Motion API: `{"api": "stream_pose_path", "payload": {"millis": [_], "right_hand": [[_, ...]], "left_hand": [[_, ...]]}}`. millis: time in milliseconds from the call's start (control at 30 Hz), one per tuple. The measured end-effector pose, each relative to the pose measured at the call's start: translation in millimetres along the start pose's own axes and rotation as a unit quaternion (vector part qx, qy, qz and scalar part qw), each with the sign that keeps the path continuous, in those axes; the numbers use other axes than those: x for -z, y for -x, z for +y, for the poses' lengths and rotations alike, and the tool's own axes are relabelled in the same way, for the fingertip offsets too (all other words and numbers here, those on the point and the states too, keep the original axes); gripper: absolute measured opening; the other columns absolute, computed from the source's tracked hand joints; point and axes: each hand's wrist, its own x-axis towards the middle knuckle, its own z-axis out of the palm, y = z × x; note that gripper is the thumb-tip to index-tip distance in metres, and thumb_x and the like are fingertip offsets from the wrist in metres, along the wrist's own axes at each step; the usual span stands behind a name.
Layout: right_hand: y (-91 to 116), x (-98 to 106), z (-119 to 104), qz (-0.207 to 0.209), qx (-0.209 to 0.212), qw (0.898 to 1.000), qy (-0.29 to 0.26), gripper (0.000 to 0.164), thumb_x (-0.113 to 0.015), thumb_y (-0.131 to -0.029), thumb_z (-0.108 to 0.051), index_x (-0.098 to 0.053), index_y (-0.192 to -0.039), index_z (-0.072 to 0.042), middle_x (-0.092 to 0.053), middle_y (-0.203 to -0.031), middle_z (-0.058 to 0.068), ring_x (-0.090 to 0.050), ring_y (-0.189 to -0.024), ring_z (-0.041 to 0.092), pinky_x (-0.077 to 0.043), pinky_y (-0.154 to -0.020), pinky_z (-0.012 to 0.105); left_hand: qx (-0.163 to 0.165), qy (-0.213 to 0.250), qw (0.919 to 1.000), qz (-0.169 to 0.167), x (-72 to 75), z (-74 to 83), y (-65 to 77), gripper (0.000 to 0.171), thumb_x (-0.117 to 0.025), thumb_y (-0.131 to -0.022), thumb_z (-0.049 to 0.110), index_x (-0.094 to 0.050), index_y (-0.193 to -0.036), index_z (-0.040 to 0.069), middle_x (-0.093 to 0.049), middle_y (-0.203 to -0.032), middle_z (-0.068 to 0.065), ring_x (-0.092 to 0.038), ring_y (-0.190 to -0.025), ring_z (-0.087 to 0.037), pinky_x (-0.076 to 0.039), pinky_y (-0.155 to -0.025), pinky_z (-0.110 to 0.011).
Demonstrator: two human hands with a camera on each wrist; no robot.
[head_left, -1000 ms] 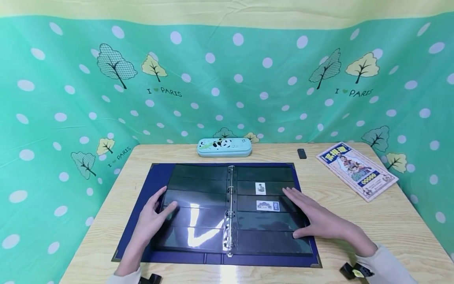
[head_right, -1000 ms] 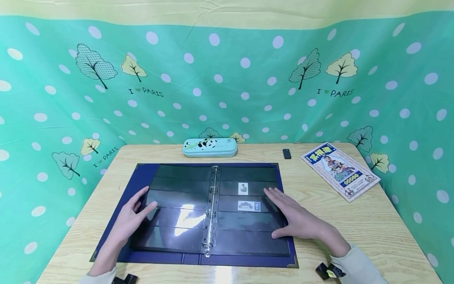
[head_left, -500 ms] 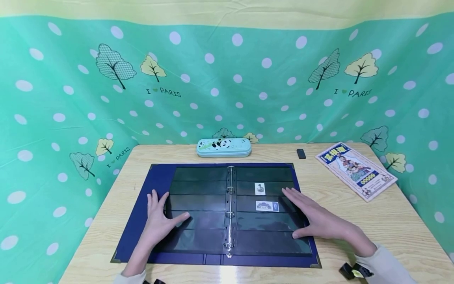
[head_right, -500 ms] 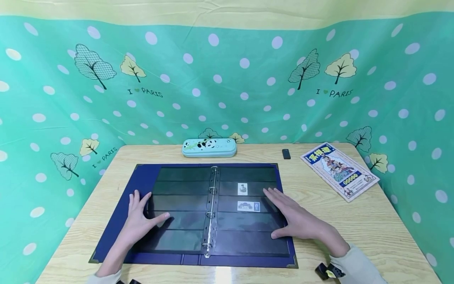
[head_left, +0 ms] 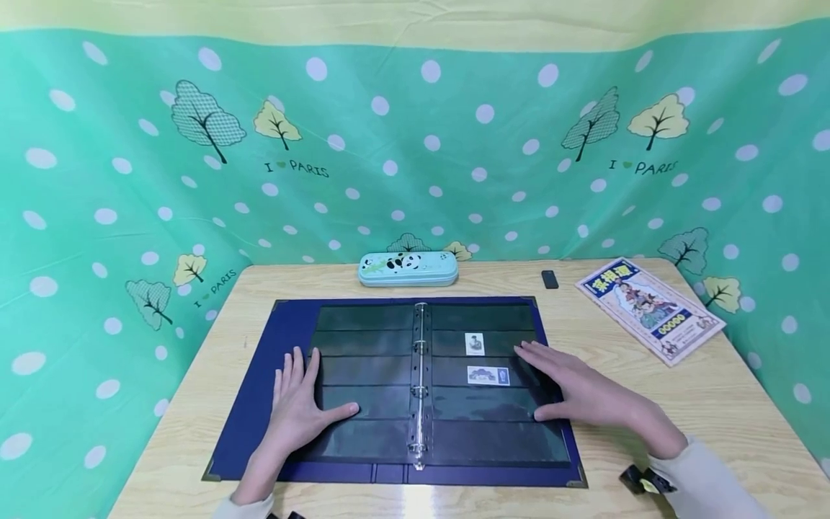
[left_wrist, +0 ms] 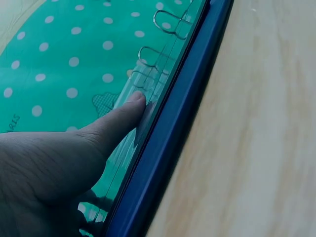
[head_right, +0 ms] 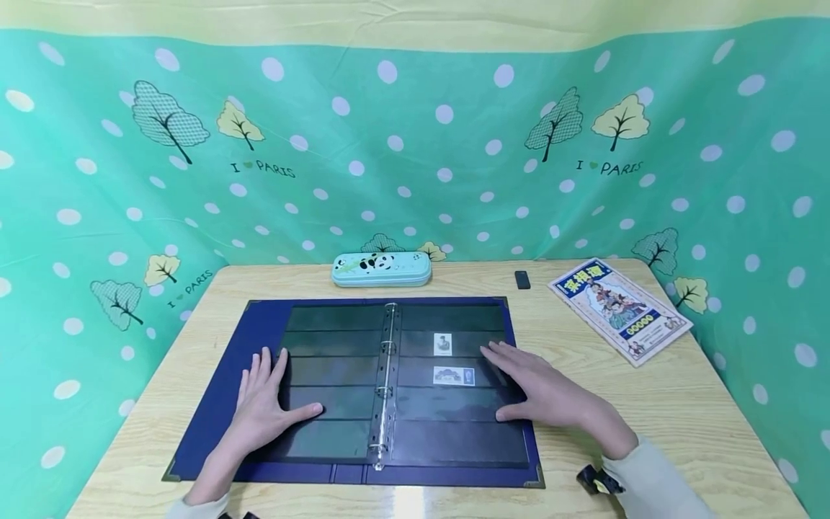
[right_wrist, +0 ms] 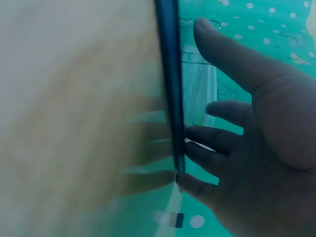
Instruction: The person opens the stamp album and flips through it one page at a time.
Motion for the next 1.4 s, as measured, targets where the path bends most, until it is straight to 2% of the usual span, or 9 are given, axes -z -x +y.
{"api": "stream_pose_path", "payload": {"millis": [100, 200, 367, 533, 667, 833, 967, 1133, 1400], "right_hand": [[-7.5, 5.6, 0.9, 0.027, 0.003, 0.999, 0.022, 0.09, -0.084, -0.099, -0.046, -0.044, -0.17, -0.007, -0.045, -0.169, 0.029, -0.043, -0.153, 0.057, -0.042, -0.115, 0.078], [-16.6, 6.9, 5.6, 0.059, -0.006, 0.998, 0.025, 0.08, -0.082, -0.102, -0.042, -0.052, -0.165, -0.004, -0.054, -0.162, 0.029, -0.049, -0.149, 0.057, -0.043, -0.115, 0.076], [-32.1, 6.9, 19.5, 0.12, -0.02, 0.992, 0.031, 0.071, -0.081, -0.103, -0.039, -0.058, -0.161, -0.004, -0.057, -0.155, 0.028, -0.053, -0.142, 0.053, -0.048, -0.11, 0.074], [-45.1, 9.5, 35.4, 0.149, -0.055, 0.986, 0.051, 0.078, -0.082, -0.102, -0.047, -0.057, -0.161, -0.003, -0.055, -0.155, 0.028, -0.054, -0.14, 0.051, -0.05, -0.106, 0.072], [-54.6, 11.6, 43.7, 0.142, -0.073, 0.984, 0.073, 0.091, -0.084, -0.097, -0.054, -0.051, -0.165, -0.002, -0.045, -0.164, 0.033, -0.044, -0.149, 0.057, -0.042, -0.114, 0.077], [-64.7, 16.6, 50.5, 0.105, -0.08, 0.987, 0.095, 0.111, -0.086, -0.092, -0.062, -0.038, -0.17, 0.002, -0.028, -0.175, 0.036, -0.026, -0.159, 0.06, -0.028, -0.123, 0.079], [-67.8, 19.5, 53.8, 0.081, -0.087, 0.989, 0.092, 0.122, -0.088, -0.087, -0.065, -0.032, -0.172, 0.003, -0.019, -0.177, 0.037, -0.016, -0.162, 0.061, -0.019, -0.125, 0.081], [-67.4, 19.8, 54.9, 0.069, -0.085, 0.99, 0.093, 0.129, -0.091, -0.082, -0.068, -0.031, -0.173, 0.001, -0.015, -0.178, 0.038, -0.015, -0.163, 0.062, -0.018, -0.125, 0.082], [-66.4, 20.5, 53.4, 0.07, -0.085, 0.99, 0.084, 0.126, -0.09, -0.083, -0.067, -0.034, -0.173, 0.0, -0.015, -0.178, 0.037, -0.014, -0.163, 0.061, -0.02, -0.125, 0.081]], "left_hand": [[0.0, -0.003, 1.0, -0.001, 0.2, 0.6, 1.2, 0.142, -0.094, -0.079, 0.063, -0.016, -0.174, -0.008, 0.006, -0.178, -0.039, 0.011, -0.166, -0.057, 0.009, -0.132, -0.071], [-0.001, -0.004, 1.0, -0.002, 0.4, 0.4, 1.8, 0.141, -0.093, -0.079, 0.062, -0.016, -0.174, -0.008, 0.006, -0.178, -0.039, 0.011, -0.166, -0.057, 0.008, -0.132, -0.071], [-0.007, -0.005, 1.0, 0.002, 0.6, -0.2, 1.7, 0.141, -0.093, -0.079, 0.063, -0.017, -0.173, -0.008, 0.004, -0.178, -0.039, 0.009, -0.166, -0.058, 0.006, -0.132, -0.072], [-0.007, -0.008, 0.9999, 0.003, 0.6, 1.1, 1.0, 0.141, -0.093, -0.079, 0.064, -0.018, -0.174, -0.008, 0.003, -0.179, -0.039, 0.008, -0.166, -0.058, 0.005, -0.132, -0.072], [-0.007, -0.007, 0.9999, 0.003, 1.1, 1.8, 1.4, 0.14, -0.093, -0.079, 0.063, -0.018, -0.173, -0.008, 0.003, -0.179, -0.039, 0.007, -0.166, -0.057, 0.005, -0.132, -0.072], [-0.006, -0.002, 1.0, 0.005, 1.7, 1.9, 1.9, 0.14, -0.093, -0.079, 0.062, -0.018, -0.173, -0.008, 0.003, -0.179, -0.039, 0.008, -0.166, -0.057, 0.005, -0.132, -0.072], [-0.004, -0.006, 1.0, 0.004, 1.0, 0.5, 2.0, 0.14, -0.093, -0.079, 0.062, -0.018, -0.173, -0.008, 0.004, -0.179, -0.039, 0.008, -0.166, -0.058, 0.005, -0.132, -0.073], [-0.004, -0.008, 0.9999, 0.006, 0.5, -0.2, 1.8, 0.14, -0.093, -0.078, 0.063, -0.018, -0.173, -0.008, 0.003, -0.179, -0.039, 0.007, -0.166, -0.058, 0.004, -0.132, -0.073], [-0.007, -0.002, 1.0, 0.006, 1.0, 0.7, 1.7, 0.139, -0.093, -0.079, 0.062, -0.019, -0.173, -0.008, 0.003, -0.179, -0.039, 0.007, -0.166, -0.058, 0.005, -0.132, -0.072]]}}
